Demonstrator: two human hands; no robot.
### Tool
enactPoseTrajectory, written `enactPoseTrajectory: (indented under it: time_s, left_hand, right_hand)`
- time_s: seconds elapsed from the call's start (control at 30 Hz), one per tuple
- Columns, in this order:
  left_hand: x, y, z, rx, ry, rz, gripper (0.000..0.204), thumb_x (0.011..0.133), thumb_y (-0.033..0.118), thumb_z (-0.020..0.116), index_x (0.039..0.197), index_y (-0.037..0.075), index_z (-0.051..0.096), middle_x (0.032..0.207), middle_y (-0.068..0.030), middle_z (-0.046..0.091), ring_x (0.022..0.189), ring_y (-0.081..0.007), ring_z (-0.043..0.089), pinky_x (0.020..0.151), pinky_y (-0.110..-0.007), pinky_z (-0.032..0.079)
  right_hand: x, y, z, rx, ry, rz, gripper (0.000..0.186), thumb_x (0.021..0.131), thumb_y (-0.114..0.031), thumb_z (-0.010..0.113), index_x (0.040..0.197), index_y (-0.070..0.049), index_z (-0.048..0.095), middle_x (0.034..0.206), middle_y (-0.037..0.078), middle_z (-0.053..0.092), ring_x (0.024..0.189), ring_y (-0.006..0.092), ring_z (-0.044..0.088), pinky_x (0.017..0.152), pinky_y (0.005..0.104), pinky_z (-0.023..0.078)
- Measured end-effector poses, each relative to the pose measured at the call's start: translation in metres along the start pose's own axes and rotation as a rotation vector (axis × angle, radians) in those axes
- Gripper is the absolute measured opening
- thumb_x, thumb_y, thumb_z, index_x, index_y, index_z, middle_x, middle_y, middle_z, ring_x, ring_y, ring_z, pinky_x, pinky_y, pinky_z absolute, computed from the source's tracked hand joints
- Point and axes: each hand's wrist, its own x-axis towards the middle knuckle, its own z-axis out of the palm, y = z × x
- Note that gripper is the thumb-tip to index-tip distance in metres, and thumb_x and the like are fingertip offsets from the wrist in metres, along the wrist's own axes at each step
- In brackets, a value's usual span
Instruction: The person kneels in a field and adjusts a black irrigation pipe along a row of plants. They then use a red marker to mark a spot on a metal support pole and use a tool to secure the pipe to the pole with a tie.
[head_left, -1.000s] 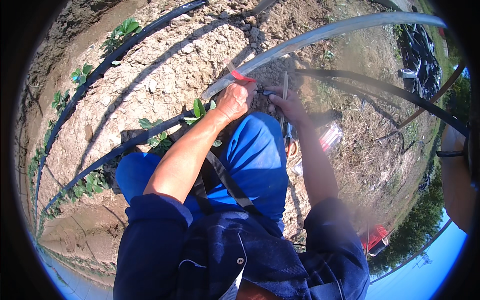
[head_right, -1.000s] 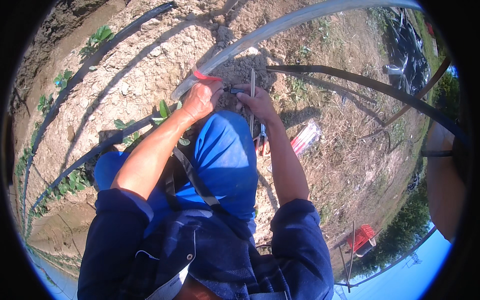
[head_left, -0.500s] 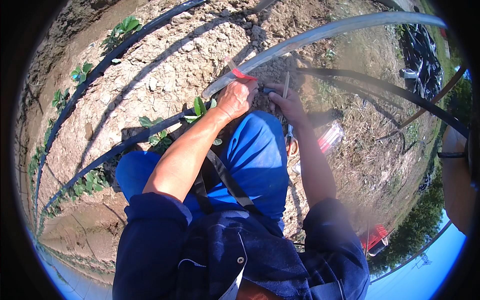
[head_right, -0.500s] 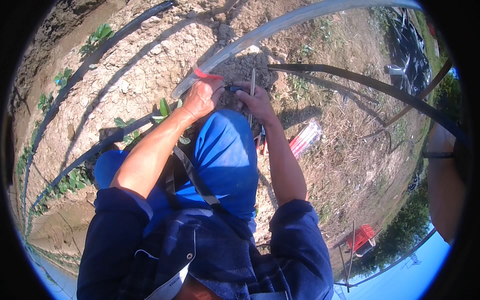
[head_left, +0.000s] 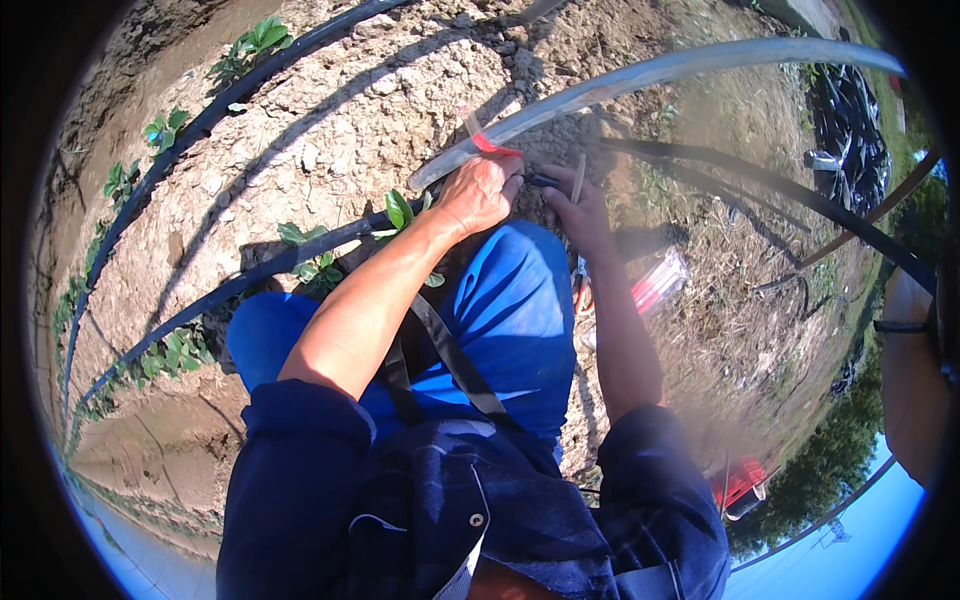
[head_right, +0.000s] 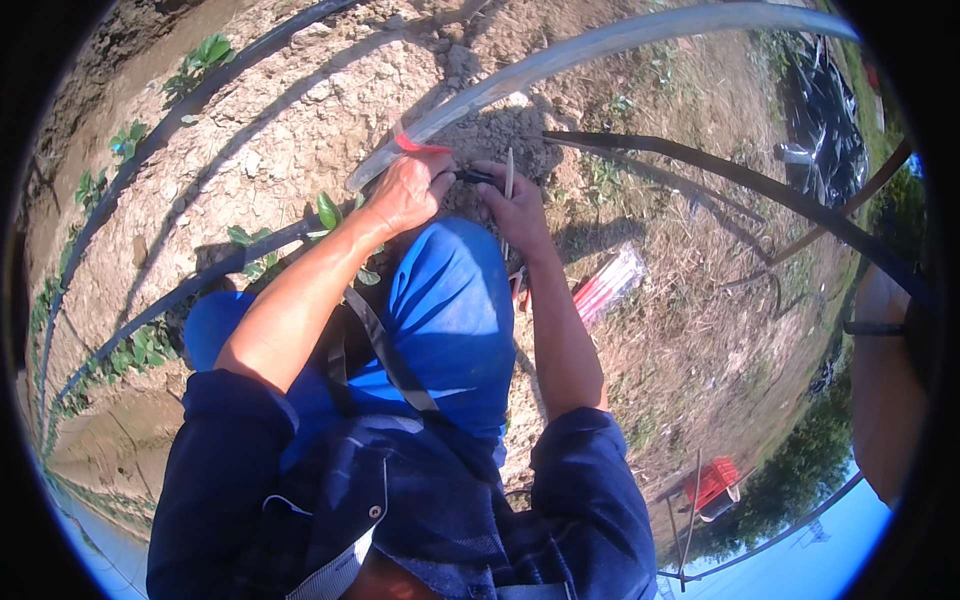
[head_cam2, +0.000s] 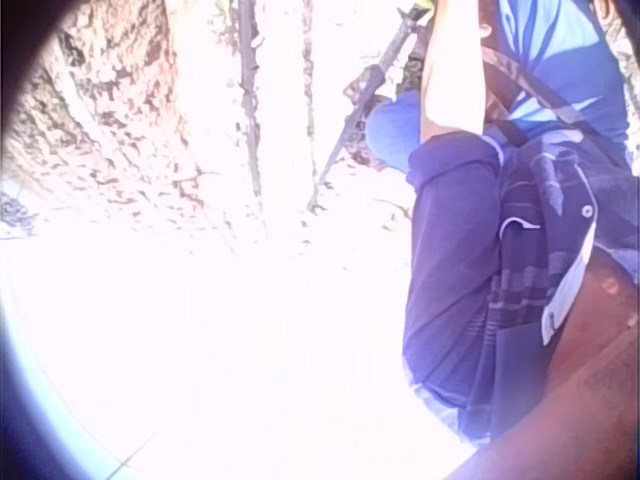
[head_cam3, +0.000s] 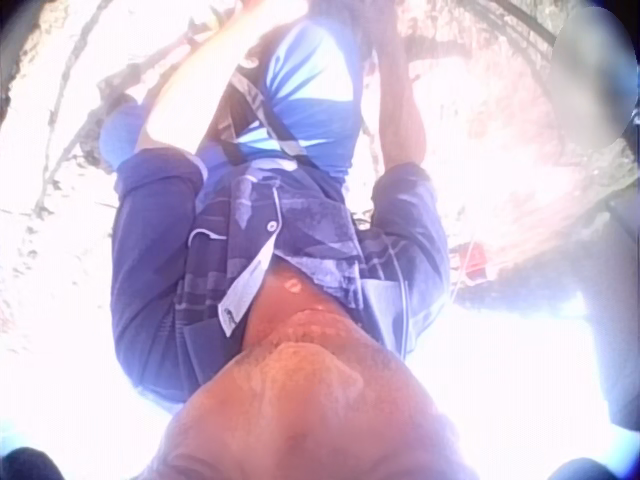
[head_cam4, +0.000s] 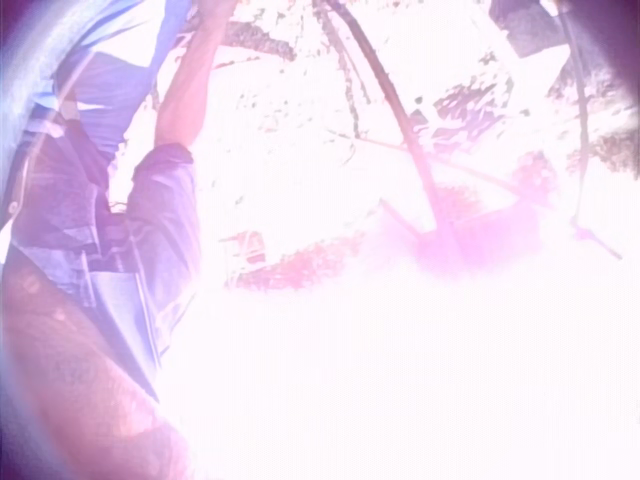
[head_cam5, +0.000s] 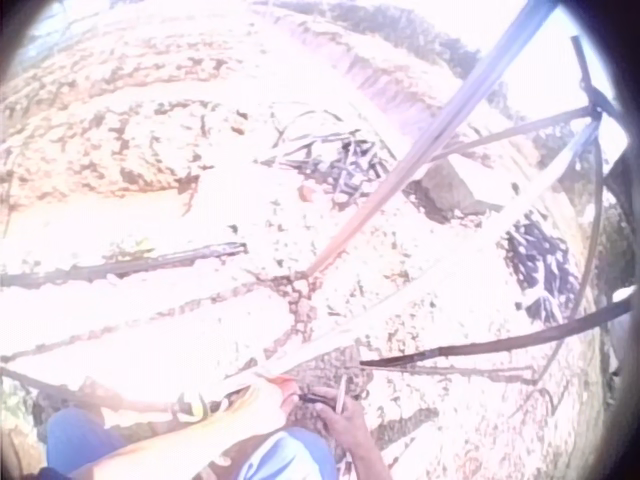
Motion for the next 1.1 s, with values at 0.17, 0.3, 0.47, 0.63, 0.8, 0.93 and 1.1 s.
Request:
enactPoseTrajectory:
  time_s: [0.17,0.3,0.47,0.63,0.8,0.93,1.1]
  left_hand:
    - [-0.001,0.002,-0.004,0.000,-0.020,-0.013,0.010,0.088,0.012,0.062,0.090,0.002,0.062,0.085,-0.0223,0.065,0.086,-0.0446,0.062,0.072,-0.050,0.049]
    - [0.000,0.005,-0.006,-0.005,-0.029,-0.003,0.012,0.088,0.012,0.062,0.091,0.001,0.062,0.085,-0.0228,0.065,0.086,-0.0451,0.062,0.072,-0.050,0.049]
    - [0.001,0.008,-0.007,-0.019,-0.027,-0.006,0.012,0.088,0.012,0.061,0.090,0.001,0.061,0.085,-0.0236,0.065,0.085,-0.0455,0.062,0.072,-0.051,0.048]
    - [0.000,0.006,-0.008,-0.024,-0.042,-0.012,0.011,0.088,0.012,0.060,0.090,0.001,0.061,0.084,-0.0238,0.064,0.085,-0.0457,0.062,0.071,-0.051,0.048]
    - [0.000,0.004,-0.005,-0.024,-0.032,-0.027,0.011,0.088,0.012,0.060,0.089,0.001,0.061,0.084,-0.0238,0.064,0.084,-0.0458,0.062,0.071,-0.051,0.048]
    - [0.000,0.008,-0.008,-0.056,-0.036,-0.030,0.011,0.089,0.012,0.059,0.088,0.001,0.060,0.083,-0.0239,0.064,0.084,-0.0457,0.062,0.071,-0.051,0.048]
    - [0.001,0.010,-0.010,-0.062,-0.035,-0.027,0.011,0.089,0.013,0.059,0.090,0.002,0.060,0.083,-0.0243,0.064,0.085,-0.0458,0.062,0.072,-0.052,0.048]
  right_hand:
    - [-0.002,0.005,0.001,-0.165,0.023,-0.092,0.033,0.094,-0.007,0.061,0.127,-0.002,0.060,0.084,0.002,0.062,0.064,0.0082,0.058,0.058,0.0247,0.047]
    - [-0.001,0.005,0.002,-0.521,0.073,-0.259,0.036,0.093,-0.009,0.062,0.129,-0.007,0.060,0.097,0.008,0.069,0.071,0.0152,0.065,0.066,0.0300,0.052]
    - [0.004,0.002,-0.001,-0.796,0.065,-0.470,0.042,0.090,-0.010,0.065,0.131,-0.009,0.058,0.112,0.018,0.068,0.095,0.0326,0.069,0.082,0.0395,0.054]
    - [0.006,0.000,-0.001,-0.907,0.035,-0.378,0.044,0.088,-0.010,0.066,0.131,-0.010,0.058,0.113,0.019,0.067,0.103,0.0367,0.066,0.086,0.0421,0.053]
    - [0.007,0.007,-0.002,-0.918,0.080,-0.541,0.043,0.083,-0.007,0.064,0.126,-0.009,0.059,0.109,0.019,0.068,0.094,0.0375,0.067,0.079,0.0446,0.055]
    - [0.008,0.009,-0.003,-0.920,0.091,-0.616,0.043,0.082,-0.004,0.063,0.124,-0.011,0.059,0.109,0.017,0.068,0.092,0.0371,0.068,0.077,0.0433,0.056]
    - [0.008,0.010,-0.004,-0.898,0.077,-0.569,0.042,0.083,-0.004,0.064,0.123,-0.012,0.060,0.111,0.016,0.068,0.097,0.0359,0.068,0.081,0.0420,0.056]
